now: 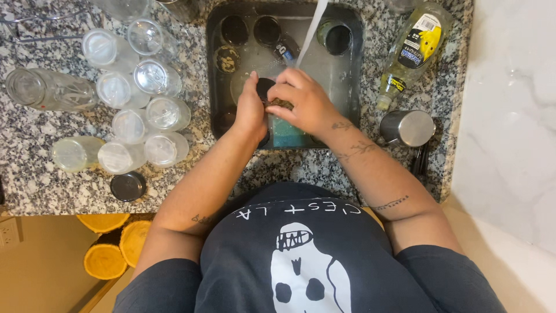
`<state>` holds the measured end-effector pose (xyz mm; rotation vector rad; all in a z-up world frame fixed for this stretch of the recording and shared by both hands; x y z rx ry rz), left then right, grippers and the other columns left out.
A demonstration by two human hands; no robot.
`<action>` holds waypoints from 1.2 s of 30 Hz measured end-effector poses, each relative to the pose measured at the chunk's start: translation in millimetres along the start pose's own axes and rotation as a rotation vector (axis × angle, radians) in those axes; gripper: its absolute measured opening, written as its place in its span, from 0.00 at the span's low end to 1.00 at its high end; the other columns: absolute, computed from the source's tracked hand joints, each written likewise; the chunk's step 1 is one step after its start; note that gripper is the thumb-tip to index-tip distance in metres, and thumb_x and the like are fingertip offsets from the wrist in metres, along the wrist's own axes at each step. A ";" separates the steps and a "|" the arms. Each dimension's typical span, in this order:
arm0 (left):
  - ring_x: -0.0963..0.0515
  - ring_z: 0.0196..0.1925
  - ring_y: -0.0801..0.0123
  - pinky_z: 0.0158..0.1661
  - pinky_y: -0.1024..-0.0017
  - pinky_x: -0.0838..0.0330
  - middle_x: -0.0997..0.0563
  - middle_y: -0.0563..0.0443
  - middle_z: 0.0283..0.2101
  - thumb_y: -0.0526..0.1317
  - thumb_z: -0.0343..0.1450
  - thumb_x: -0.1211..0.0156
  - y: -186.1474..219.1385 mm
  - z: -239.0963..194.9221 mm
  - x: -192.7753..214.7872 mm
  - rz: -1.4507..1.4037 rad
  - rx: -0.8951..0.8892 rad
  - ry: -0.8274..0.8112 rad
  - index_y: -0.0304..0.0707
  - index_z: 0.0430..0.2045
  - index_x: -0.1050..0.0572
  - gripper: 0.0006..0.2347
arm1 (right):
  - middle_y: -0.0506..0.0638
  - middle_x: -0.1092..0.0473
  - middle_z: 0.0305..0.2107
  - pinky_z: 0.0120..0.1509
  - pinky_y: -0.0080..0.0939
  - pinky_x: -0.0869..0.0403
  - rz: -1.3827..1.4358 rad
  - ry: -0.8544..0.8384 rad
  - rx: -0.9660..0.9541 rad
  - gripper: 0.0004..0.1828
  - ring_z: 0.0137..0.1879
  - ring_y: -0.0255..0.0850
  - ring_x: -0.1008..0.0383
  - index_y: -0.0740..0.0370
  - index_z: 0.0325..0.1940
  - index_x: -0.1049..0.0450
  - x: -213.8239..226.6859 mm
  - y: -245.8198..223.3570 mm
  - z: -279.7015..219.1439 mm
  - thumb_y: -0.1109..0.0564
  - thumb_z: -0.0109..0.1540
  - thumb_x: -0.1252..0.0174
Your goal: The person scrubs the inside of small glass jars with a green sponge, rinses them under running water, and uses a yellow brush to clean the lids. The cleaned jars and lids are placed on the countertop next to other jars.
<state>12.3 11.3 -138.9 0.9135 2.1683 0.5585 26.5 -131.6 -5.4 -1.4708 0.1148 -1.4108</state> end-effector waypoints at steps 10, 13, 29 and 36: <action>0.15 0.34 0.49 0.27 0.64 0.23 0.16 0.39 0.39 0.57 0.77 0.55 57.5 -52.4 -37.5 -0.046 0.222 0.060 0.41 0.44 0.27 0.19 | 0.50 0.30 0.51 0.64 0.49 0.32 0.169 0.117 -0.401 0.09 0.59 0.47 0.27 0.50 0.53 0.23 36.1 49.7 0.5 0.52 0.69 0.35; 0.15 0.42 0.45 0.45 0.47 0.20 0.20 0.39 0.46 0.60 0.76 0.58 44.3 -45.1 -39.6 -0.036 0.263 0.063 0.42 0.43 0.28 0.21 | 0.53 0.28 0.54 0.70 0.53 0.29 0.159 0.173 -0.339 0.11 0.65 0.49 0.26 0.57 0.59 0.24 32.2 45.6 5.7 0.54 0.73 0.40; 0.19 0.57 0.51 0.67 0.48 0.24 0.26 0.52 0.51 0.54 0.76 0.30 13.9 -10.1 -21.0 -0.176 -0.126 -0.301 0.47 0.43 0.31 0.17 | 0.53 0.27 0.51 0.68 0.52 0.28 0.673 0.386 -0.468 0.16 0.59 0.43 0.29 0.54 0.60 0.27 6.5 24.6 -12.2 0.49 0.73 0.33; 0.28 0.71 0.46 0.68 0.45 0.26 0.34 0.33 0.73 0.49 0.71 0.17 52.5 -44.8 -20.0 0.425 -0.327 -0.756 0.45 0.76 0.38 0.40 | 0.51 0.30 0.49 0.74 0.55 0.32 0.727 0.321 -0.356 0.12 0.60 0.42 0.31 0.56 0.57 0.24 6.5 23.7 -11.9 0.52 0.73 0.33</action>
Point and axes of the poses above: each hand's wrist, its own z-axis towards the middle knuckle, its own x-axis out of the back of the hand, y = z × x, the point moved 4 cm from there along z, towards the middle knuckle
